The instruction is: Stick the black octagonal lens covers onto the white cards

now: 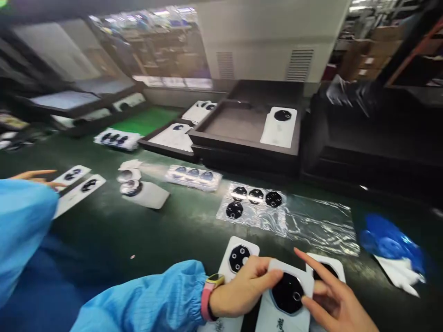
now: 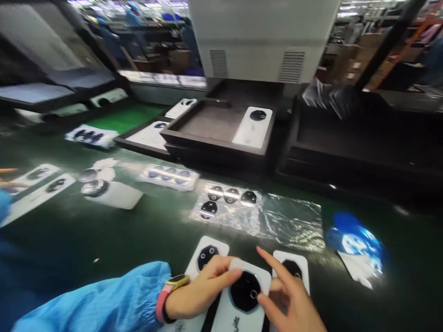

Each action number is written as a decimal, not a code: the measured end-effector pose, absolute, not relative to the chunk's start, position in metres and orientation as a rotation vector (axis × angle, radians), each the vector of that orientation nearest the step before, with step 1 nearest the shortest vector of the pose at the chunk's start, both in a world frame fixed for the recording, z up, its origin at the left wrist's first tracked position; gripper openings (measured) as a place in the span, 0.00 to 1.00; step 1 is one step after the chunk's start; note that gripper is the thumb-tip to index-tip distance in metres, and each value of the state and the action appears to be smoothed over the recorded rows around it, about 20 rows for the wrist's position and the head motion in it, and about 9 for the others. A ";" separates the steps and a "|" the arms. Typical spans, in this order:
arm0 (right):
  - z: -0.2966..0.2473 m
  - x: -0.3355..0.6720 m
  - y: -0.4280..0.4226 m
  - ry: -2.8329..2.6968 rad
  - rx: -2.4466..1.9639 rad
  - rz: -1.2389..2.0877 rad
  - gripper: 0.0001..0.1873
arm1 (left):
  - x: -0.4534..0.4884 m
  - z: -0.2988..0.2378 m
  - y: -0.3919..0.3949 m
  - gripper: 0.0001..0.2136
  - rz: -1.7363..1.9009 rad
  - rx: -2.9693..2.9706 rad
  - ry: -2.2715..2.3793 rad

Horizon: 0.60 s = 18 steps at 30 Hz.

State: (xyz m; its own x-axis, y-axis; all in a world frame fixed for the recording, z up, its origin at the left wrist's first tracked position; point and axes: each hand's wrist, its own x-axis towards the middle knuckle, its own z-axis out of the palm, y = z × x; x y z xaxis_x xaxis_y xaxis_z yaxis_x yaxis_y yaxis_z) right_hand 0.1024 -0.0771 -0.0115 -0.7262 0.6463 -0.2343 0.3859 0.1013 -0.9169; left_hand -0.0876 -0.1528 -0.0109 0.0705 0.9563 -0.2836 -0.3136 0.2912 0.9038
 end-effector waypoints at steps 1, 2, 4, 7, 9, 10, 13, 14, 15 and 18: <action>-0.008 0.100 -0.079 -2.114 -1.041 1.714 0.29 | -0.089 -0.008 -0.152 0.26 1.101 0.769 1.072; -0.006 0.098 -0.079 -2.091 -1.038 1.744 0.29 | -0.089 -0.005 -0.152 0.26 1.090 0.773 1.072; -0.003 0.095 -0.079 -2.070 -1.033 1.782 0.28 | -0.090 0.000 -0.152 0.26 1.072 0.786 1.091; -0.002 0.095 -0.078 -2.067 -1.049 1.800 0.27 | -0.089 0.002 -0.153 0.26 1.046 0.812 1.124; -0.003 0.097 -0.077 -2.087 -1.043 1.787 0.27 | -0.089 0.001 -0.154 0.26 1.026 0.822 1.131; -0.004 0.097 -0.076 -2.105 -1.024 1.779 0.26 | -0.090 0.000 -0.155 0.26 1.008 0.833 1.137; -0.004 0.095 -0.072 -2.129 -0.987 1.809 0.26 | -0.092 -0.001 -0.157 0.27 0.925 0.905 1.184; -0.003 0.094 -0.071 -2.122 -1.004 1.843 0.26 | -0.092 -0.001 -0.157 0.28 0.893 0.942 1.204; -0.002 0.092 -0.070 -2.110 -1.034 1.887 0.26 | -0.093 0.000 -0.157 0.28 0.870 0.984 1.222; 0.002 0.089 -0.067 -2.054 -1.142 2.010 0.25 | -0.094 0.006 -0.156 0.31 0.856 1.091 1.217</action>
